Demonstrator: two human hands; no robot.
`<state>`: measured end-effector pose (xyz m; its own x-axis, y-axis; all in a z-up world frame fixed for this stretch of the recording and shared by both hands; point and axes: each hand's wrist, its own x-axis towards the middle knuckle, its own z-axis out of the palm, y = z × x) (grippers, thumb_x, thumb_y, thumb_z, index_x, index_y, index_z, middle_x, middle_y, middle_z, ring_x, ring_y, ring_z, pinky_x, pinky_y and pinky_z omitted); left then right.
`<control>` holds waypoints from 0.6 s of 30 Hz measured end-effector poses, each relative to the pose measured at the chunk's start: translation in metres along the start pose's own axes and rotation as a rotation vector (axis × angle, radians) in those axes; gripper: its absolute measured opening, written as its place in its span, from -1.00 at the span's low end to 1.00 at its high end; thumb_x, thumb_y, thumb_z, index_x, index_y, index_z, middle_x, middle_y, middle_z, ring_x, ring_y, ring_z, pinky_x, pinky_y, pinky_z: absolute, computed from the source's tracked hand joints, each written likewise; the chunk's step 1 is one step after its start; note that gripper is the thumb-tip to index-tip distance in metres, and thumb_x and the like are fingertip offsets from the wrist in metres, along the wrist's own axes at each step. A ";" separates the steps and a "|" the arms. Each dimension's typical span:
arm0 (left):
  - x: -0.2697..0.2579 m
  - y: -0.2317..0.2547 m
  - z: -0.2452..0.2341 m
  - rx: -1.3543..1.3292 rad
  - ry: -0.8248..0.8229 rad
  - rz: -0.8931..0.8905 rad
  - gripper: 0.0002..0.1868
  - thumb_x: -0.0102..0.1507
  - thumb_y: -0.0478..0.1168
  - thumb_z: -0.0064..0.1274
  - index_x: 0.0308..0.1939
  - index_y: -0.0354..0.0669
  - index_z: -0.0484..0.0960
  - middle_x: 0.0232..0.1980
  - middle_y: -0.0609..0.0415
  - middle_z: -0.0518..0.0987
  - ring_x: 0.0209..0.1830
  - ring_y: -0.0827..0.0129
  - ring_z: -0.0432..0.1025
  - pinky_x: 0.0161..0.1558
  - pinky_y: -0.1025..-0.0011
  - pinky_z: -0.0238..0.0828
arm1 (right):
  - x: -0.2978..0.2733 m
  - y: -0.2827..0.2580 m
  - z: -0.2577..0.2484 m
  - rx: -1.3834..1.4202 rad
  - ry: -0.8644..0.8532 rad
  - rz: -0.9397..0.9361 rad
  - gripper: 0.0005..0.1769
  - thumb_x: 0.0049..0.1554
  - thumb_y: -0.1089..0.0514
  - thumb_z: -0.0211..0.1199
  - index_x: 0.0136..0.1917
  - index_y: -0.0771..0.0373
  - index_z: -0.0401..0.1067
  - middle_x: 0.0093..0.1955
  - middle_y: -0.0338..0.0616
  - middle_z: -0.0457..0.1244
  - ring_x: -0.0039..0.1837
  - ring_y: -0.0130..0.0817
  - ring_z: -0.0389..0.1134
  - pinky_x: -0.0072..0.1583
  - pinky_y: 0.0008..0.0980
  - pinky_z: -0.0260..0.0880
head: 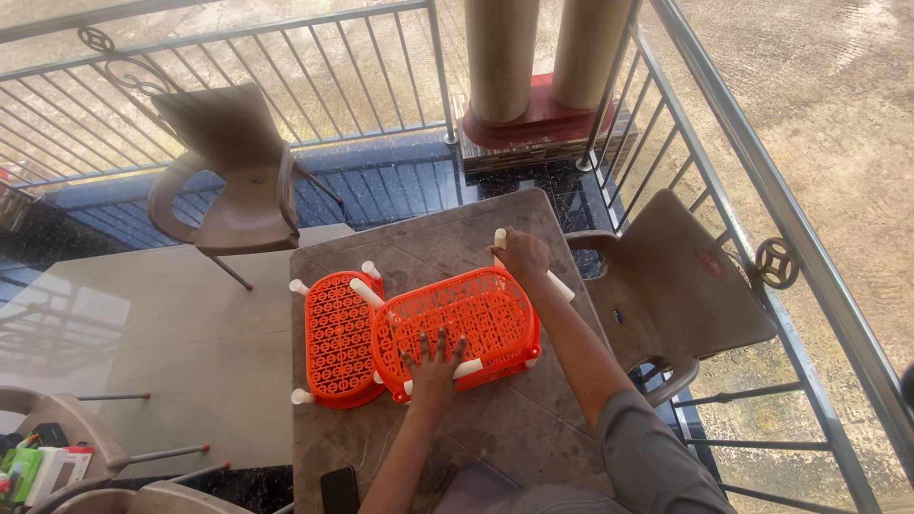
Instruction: The person assembles two orange plastic stools by inserting white cylindrical legs into the seat bases. They repeatedly insert and remove the legs, adjust the stool orientation, and stack the two stools together on a table.
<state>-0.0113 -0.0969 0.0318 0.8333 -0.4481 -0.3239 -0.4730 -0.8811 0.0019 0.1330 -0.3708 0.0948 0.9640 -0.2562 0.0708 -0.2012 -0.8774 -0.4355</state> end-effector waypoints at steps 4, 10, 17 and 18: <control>0.000 0.000 0.006 0.032 0.023 0.004 -0.11 0.37 -0.18 -0.03 0.64 0.46 -0.19 0.70 -0.04 -0.33 0.65 -0.29 -0.38 0.34 -0.64 -0.33 | 0.012 0.026 0.003 0.097 -0.025 -0.164 -0.59 0.03 -0.31 0.42 -0.05 -0.01 0.56 -0.22 -0.21 0.44 -0.15 -0.13 0.47 -0.13 -0.07 0.38; 0.001 0.001 0.003 -0.025 -0.012 -0.007 -0.13 0.38 -0.20 -0.04 0.63 0.46 -0.17 0.72 -0.02 -0.34 0.67 -0.27 -0.44 0.37 -0.64 -0.41 | 0.036 0.050 -0.003 0.108 -0.212 -0.284 -0.58 -0.01 -0.32 0.42 -0.10 0.00 0.56 -0.21 -0.26 0.42 -0.12 -0.21 0.46 -0.12 -0.12 0.34; -0.004 0.003 -0.002 -0.027 -0.080 -0.020 -0.11 0.38 -0.21 -0.04 0.64 0.49 -0.19 0.72 0.00 -0.35 0.67 -0.25 -0.45 0.39 -0.61 -0.43 | 0.041 0.045 -0.021 0.036 -0.284 -0.345 -0.62 -0.02 -0.28 0.43 -0.03 -0.08 0.58 -0.17 -0.31 0.44 -0.09 -0.27 0.47 -0.06 -0.17 0.39; -0.004 0.004 -0.003 -0.026 -0.090 -0.022 -0.11 0.38 -0.21 -0.04 0.63 0.50 -0.20 0.71 0.00 -0.35 0.67 -0.25 -0.46 0.39 -0.60 -0.43 | 0.037 0.039 -0.025 0.011 -0.266 -0.331 -0.61 0.00 -0.29 0.44 -0.03 -0.07 0.58 -0.16 -0.30 0.44 -0.08 -0.27 0.47 -0.06 -0.17 0.39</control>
<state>-0.0156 -0.0996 0.0363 0.8137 -0.4138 -0.4082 -0.4460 -0.8949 0.0182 0.1568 -0.4249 0.1033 0.9878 0.1539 -0.0250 0.1276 -0.8900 -0.4377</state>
